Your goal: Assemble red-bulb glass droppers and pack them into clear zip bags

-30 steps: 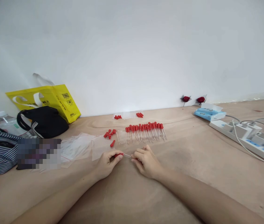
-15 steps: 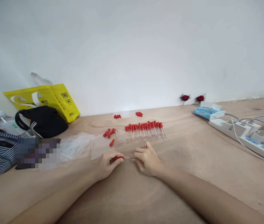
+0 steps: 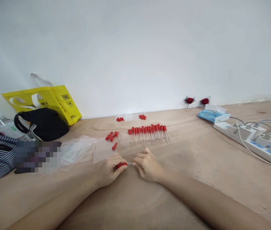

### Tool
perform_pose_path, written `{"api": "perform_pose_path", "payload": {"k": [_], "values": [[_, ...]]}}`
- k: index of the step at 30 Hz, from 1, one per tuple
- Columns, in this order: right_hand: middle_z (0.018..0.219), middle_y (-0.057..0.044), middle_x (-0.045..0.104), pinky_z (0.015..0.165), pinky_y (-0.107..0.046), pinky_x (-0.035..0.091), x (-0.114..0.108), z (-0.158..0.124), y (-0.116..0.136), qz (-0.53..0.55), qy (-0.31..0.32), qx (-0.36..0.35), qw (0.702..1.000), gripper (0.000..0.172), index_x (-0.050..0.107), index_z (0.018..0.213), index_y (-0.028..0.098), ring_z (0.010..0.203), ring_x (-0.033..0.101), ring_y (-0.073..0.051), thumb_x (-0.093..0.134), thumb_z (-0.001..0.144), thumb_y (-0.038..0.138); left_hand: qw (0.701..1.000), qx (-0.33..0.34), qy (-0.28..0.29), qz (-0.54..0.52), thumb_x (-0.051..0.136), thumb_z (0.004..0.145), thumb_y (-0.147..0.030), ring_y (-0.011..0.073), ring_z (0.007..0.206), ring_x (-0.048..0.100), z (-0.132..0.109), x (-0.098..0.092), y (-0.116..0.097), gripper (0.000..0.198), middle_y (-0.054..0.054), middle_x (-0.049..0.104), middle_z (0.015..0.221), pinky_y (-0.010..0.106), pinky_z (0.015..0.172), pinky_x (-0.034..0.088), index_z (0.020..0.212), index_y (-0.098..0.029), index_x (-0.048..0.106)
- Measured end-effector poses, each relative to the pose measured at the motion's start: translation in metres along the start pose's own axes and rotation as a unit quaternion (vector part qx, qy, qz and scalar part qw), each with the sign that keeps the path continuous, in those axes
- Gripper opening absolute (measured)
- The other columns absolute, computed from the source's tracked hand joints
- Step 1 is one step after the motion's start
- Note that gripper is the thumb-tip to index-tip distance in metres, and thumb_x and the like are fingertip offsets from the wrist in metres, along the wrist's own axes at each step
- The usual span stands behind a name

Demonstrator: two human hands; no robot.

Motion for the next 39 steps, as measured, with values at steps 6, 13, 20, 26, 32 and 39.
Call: {"api": "perform_pose_path", "payload": {"k": [6, 13, 20, 26, 32, 39], "values": [[0.074, -0.003, 0.062, 0.067, -0.028, 0.026, 0.000, 0.003, 0.001, 0.017, 0.011, 0.001, 1.000, 0.021, 0.056, 0.081, 0.017, 0.068, 0.052, -0.012, 0.036, 0.086, 0.016, 1.000, -0.011, 0.005, -0.008, 0.044, 0.081, -0.026, 0.0150, 0.065, 0.054, 0.001, 0.000, 0.001, 0.020, 0.003, 0.063, 0.068, 0.029, 0.068, 0.042, 0.074, -0.017, 0.061], [0.077, -0.003, 0.062, 0.067, -0.030, 0.024, -0.019, 0.007, 0.005, -0.038, 0.032, 0.006, 0.999, 0.019, 0.061, 0.093, 0.022, 0.075, 0.051, -0.016, 0.046, 0.082, 0.024, 0.999, -0.032, -0.014, -0.021, 0.048, 0.081, -0.024, 0.0147, 0.069, 0.055, 0.002, -0.003, 0.016, 0.015, 0.002, 0.063, 0.072, 0.029, 0.072, 0.041, 0.078, -0.018, 0.062], [0.076, -0.002, 0.065, 0.068, -0.029, 0.033, -0.016, 0.013, -0.023, 0.020, -0.048, 0.138, 0.989, 0.026, 0.060, 0.100, 0.023, 0.070, 0.055, -0.015, 0.046, 0.078, 0.020, 0.986, -0.090, -0.129, 0.063, 0.056, 0.076, -0.028, 0.0201, 0.086, 0.052, 0.000, -0.023, 0.042, 0.022, 0.006, 0.058, 0.089, 0.035, 0.080, 0.040, 0.096, -0.018, 0.056], [0.074, -0.004, 0.066, 0.066, -0.029, 0.036, -0.023, 0.039, -0.080, -0.027, -0.175, 0.368, 0.913, 0.021, 0.061, 0.089, 0.018, 0.070, 0.058, -0.019, 0.049, 0.072, 0.021, 0.964, -0.184, -0.138, 0.133, 0.060, 0.070, -0.026, 0.0222, 0.087, 0.052, -0.005, -0.027, 0.066, 0.016, 0.004, 0.055, 0.088, 0.036, 0.076, 0.041, 0.082, -0.018, 0.053], [0.075, -0.004, 0.066, 0.075, -0.033, 0.031, -0.013, 0.058, -0.089, -0.081, -0.125, 0.427, 0.892, 0.021, 0.062, 0.087, 0.022, 0.078, 0.059, -0.021, 0.047, 0.073, 0.024, 0.964, -0.193, -0.115, 0.139, 0.055, 0.074, -0.025, 0.0204, 0.086, 0.053, -0.004, -0.021, 0.068, 0.015, 0.004, 0.054, 0.088, 0.033, 0.077, 0.042, 0.087, -0.018, 0.052], [0.079, -0.006, 0.066, 0.078, -0.035, 0.025, -0.007, 0.060, -0.080, -0.128, -0.093, 0.427, 0.890, 0.024, 0.060, 0.088, 0.019, 0.080, 0.058, -0.021, 0.047, 0.074, 0.034, 0.952, -0.259, -0.109, 0.124, 0.055, 0.074, -0.032, 0.0199, 0.078, 0.057, -0.002, -0.020, 0.079, 0.024, 0.004, 0.059, 0.080, 0.030, 0.069, 0.043, 0.091, -0.016, 0.052]]}}
Point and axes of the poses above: each hand's wrist, its own z-axis towards the middle knuckle, its own x-axis out of the palm, y = z × x, the point moved 4 cm from there along z, towards the middle knuckle
